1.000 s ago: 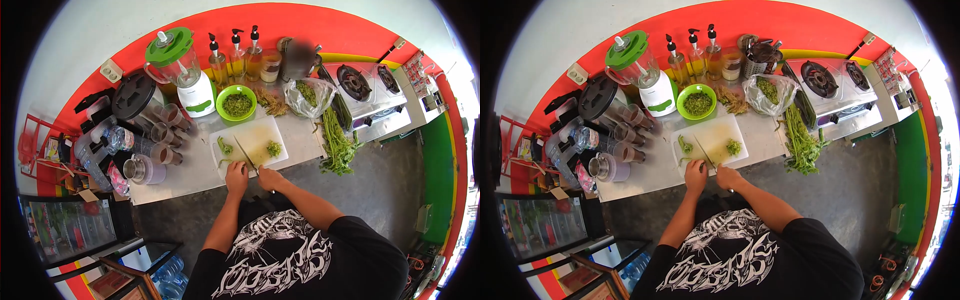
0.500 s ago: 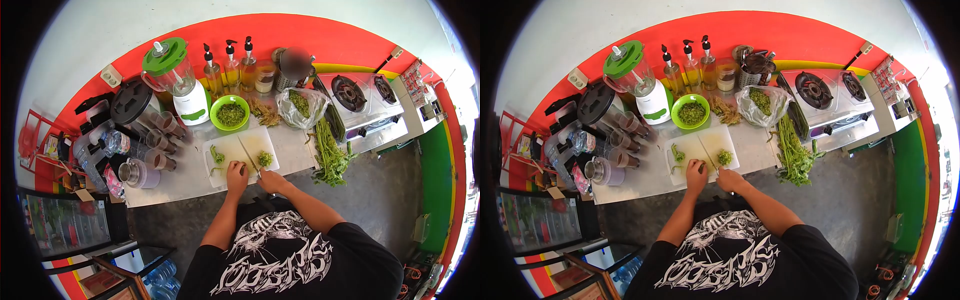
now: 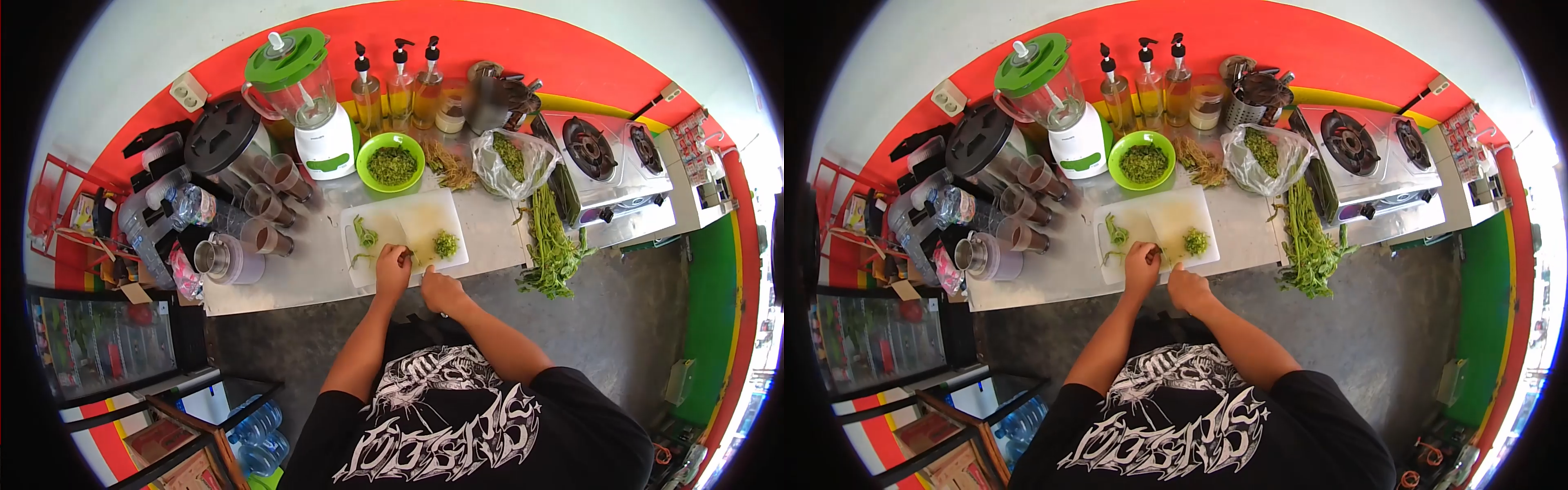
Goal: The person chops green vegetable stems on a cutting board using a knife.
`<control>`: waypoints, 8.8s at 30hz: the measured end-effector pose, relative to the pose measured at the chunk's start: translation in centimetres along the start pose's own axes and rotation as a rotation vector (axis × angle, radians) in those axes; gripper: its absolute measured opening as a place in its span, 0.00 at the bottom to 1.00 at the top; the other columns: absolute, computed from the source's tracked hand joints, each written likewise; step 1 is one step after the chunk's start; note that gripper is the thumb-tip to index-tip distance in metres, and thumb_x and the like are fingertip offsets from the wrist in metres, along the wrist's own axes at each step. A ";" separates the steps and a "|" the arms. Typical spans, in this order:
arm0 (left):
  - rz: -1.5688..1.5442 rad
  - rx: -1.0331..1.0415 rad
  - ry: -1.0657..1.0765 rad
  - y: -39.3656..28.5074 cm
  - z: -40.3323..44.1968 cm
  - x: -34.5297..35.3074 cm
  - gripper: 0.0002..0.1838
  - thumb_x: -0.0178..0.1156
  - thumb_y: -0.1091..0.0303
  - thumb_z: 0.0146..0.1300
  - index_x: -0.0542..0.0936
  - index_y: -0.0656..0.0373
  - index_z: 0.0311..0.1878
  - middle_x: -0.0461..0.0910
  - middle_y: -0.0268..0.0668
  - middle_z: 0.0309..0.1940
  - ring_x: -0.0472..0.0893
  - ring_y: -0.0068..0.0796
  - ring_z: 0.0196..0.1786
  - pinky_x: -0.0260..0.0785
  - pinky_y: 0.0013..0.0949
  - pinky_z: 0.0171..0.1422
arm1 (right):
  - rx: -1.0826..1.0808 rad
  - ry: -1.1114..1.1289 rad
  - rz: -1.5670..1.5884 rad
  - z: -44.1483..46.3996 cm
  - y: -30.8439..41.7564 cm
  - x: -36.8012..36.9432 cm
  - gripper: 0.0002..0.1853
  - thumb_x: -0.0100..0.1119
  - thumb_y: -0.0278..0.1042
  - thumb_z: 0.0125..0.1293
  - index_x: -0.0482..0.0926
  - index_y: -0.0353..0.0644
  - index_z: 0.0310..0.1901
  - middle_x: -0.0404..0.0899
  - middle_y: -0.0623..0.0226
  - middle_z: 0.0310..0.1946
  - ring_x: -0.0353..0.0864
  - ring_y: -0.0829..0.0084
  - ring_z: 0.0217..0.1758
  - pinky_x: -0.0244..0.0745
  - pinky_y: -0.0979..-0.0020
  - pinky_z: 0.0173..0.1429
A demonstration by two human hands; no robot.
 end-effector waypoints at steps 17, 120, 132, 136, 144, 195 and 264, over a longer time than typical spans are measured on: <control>-0.034 0.112 0.034 -0.8 0.1 -1.0 0.04 0.66 0.77 0.60 0.84 0.65 0.38 0.76 0.39 0.32 0.78 0.30 0.29 0.71 0.31 0.35 | 0.019 -0.017 0.053 2.6 0.7 -1.2 0.18 0.53 0.33 0.68 0.67 0.29 0.54 0.84 0.39 0.46 0.85 0.43 0.53 0.79 0.50 0.57; 0.413 0.364 0.083 -2.1 -0.5 -1.1 0.08 0.63 0.62 0.65 0.80 0.54 0.43 0.75 0.36 0.39 0.74 0.42 0.46 0.65 0.45 0.52 | 0.122 -0.410 0.022 -4.3 -0.7 0.5 0.16 0.53 0.42 0.72 0.72 0.36 0.49 0.85 0.49 0.28 0.88 0.47 0.32 0.83 0.49 0.37; 0.407 0.352 0.066 -2.9 -0.3 -1.3 0.04 0.62 0.67 0.64 0.81 0.51 0.41 0.76 0.33 0.37 0.75 0.39 0.44 0.64 0.42 0.49 | 0.085 -0.324 0.058 -0.7 -2.0 0.1 0.17 0.49 0.39 0.74 0.68 0.32 0.53 0.85 0.41 0.34 0.87 0.42 0.37 0.82 0.45 0.43; 0.389 0.345 0.057 -2.6 -0.5 -1.3 0.05 0.63 0.68 0.63 0.82 0.51 0.42 0.76 0.33 0.36 0.75 0.39 0.43 0.65 0.41 0.50 | 0.114 -0.249 0.034 -1.8 -0.8 0.3 0.15 0.49 0.37 0.73 0.67 0.31 0.49 0.85 0.40 0.35 0.87 0.41 0.40 0.82 0.45 0.45; 0.535 0.613 0.386 -2.5 0.9 -3.3 0.12 0.63 0.68 0.58 0.84 0.48 0.47 0.75 0.32 0.39 0.75 0.36 0.48 0.67 0.41 0.53 | 0.103 -0.162 0.035 -0.7 -0.9 -0.2 0.20 0.52 0.37 0.71 0.66 0.30 0.56 0.85 0.41 0.40 0.88 0.44 0.45 0.83 0.49 0.50; 0.591 0.554 0.333 -1.3 0.9 -2.0 0.15 0.59 0.73 0.58 0.78 0.55 0.50 0.75 0.37 0.42 0.74 0.40 0.50 0.67 0.42 0.56 | 0.065 -0.007 0.161 0.6 0.4 -0.4 0.19 0.50 0.31 0.66 0.68 0.27 0.53 0.84 0.35 0.42 0.85 0.41 0.51 0.79 0.48 0.57; 0.547 0.468 0.221 -1.3 1.4 -2.8 0.08 0.60 0.67 0.60 0.76 0.56 0.41 0.74 0.38 0.40 0.72 0.41 0.49 0.61 0.47 0.59 | -0.023 0.067 0.081 1.2 1.5 -0.9 0.19 0.53 0.30 0.64 0.68 0.25 0.52 0.84 0.35 0.42 0.86 0.42 0.49 0.80 0.50 0.55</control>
Point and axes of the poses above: each hand's wrist, its own z-axis towards the middle knuckle, its own x-axis out of the palm, y = z × x, the point moved 5 cm from there along z, towards the middle knuckle
